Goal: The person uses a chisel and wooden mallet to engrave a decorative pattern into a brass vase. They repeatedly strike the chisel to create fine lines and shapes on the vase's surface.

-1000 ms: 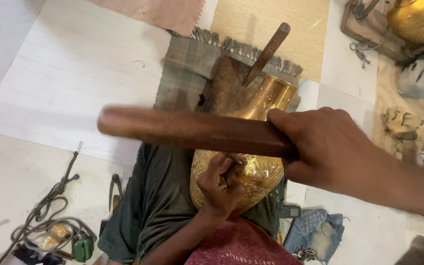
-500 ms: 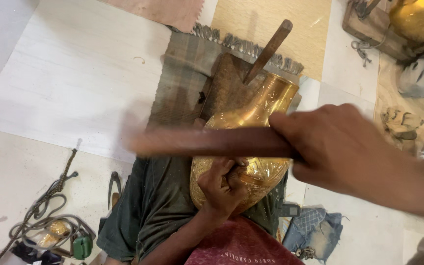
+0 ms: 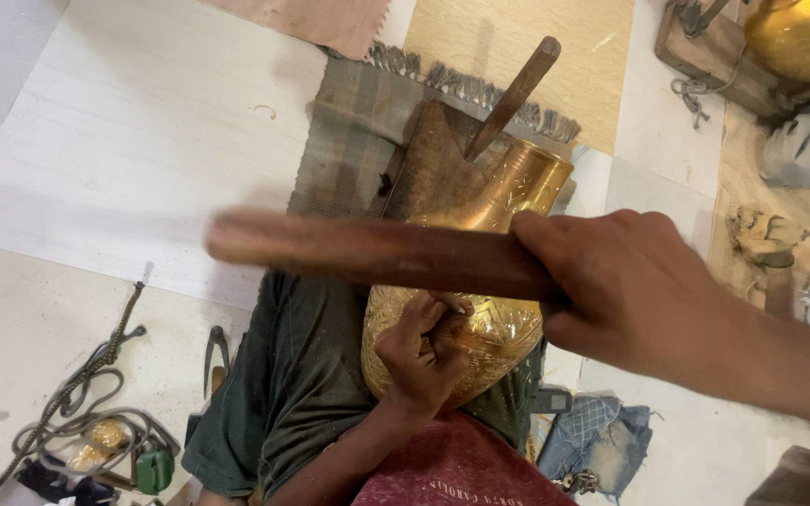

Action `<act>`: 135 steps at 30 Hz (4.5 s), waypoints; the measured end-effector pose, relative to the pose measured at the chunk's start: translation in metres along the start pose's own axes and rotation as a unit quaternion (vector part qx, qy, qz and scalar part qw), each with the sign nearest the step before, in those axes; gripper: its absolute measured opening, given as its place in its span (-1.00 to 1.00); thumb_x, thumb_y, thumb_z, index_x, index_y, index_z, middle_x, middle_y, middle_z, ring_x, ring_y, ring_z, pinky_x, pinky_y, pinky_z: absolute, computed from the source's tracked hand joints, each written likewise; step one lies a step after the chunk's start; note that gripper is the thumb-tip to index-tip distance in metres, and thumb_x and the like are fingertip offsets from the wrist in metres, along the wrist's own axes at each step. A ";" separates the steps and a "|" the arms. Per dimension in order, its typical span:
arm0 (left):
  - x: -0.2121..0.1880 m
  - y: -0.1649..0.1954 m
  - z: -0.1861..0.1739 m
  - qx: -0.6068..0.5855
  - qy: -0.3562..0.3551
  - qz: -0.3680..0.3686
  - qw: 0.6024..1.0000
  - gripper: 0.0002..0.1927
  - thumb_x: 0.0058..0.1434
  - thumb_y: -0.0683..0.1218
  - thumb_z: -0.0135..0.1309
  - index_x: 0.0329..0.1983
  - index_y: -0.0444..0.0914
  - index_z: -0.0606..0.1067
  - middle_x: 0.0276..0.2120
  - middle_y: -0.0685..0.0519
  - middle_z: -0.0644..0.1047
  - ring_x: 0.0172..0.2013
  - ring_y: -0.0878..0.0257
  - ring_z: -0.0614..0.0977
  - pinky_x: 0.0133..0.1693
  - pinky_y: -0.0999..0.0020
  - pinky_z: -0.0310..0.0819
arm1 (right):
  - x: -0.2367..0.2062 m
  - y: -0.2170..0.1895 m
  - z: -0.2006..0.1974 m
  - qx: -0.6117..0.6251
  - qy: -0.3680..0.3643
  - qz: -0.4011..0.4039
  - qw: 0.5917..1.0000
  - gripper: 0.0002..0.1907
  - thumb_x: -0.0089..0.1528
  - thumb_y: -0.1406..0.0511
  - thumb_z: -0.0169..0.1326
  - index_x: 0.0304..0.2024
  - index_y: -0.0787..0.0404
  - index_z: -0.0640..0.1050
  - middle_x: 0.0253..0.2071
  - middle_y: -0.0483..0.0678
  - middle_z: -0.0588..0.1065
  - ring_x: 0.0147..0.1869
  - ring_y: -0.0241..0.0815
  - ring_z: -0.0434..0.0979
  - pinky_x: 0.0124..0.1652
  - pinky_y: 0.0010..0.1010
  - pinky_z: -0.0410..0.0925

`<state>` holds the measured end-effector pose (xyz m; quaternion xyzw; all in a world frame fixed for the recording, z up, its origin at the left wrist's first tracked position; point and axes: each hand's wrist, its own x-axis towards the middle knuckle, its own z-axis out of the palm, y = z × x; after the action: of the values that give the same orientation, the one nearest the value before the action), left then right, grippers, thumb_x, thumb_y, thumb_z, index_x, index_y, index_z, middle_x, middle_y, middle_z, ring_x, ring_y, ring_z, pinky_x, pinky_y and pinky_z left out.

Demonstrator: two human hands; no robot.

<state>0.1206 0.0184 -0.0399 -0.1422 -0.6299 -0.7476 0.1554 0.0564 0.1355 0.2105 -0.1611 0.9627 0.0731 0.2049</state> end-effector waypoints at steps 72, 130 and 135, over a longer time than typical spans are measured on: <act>-0.007 -0.022 0.000 -0.016 0.103 -0.033 0.994 -0.71 0.22 -0.37 -0.03 -0.02 -0.37 0.55 -0.39 -0.02 0.70 -0.52 0.35 0.70 -0.49 0.49 0.64 | -0.026 0.027 0.037 0.046 0.032 0.042 0.998 -0.69 0.04 0.33 0.22 -0.15 0.04 0.55 -0.60 -0.15 0.48 -0.66 -0.26 0.42 -0.67 -0.27 0.29; 0.113 -0.025 -0.028 -0.048 -0.501 0.090 0.859 -0.32 -0.02 -0.39 0.18 0.20 -0.06 0.54 -0.06 0.08 0.70 -0.33 0.31 0.73 -0.38 0.40 0.60 | -0.147 0.033 0.208 0.371 0.297 0.310 0.823 -0.84 0.03 0.48 0.32 -0.43 0.27 0.56 -0.48 -0.02 0.53 -0.35 -0.32 0.54 -0.23 -0.46 0.41; 0.117 -0.018 -0.027 -0.048 -0.522 0.060 0.849 -0.33 -0.02 -0.36 0.20 0.20 -0.06 0.55 -0.22 0.12 0.70 -0.36 0.33 0.73 -0.40 0.37 0.55 | -0.144 0.033 0.192 0.352 0.275 0.343 0.827 -0.75 0.04 0.45 0.36 -0.27 0.30 0.58 -0.43 0.01 0.50 -0.43 -0.29 0.48 -0.29 -0.42 0.36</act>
<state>0.0056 -0.0118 -0.0131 -0.5566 -0.5714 -0.5817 -0.1589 0.2408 0.2468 0.0996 0.2486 0.9330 -0.2524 -0.0640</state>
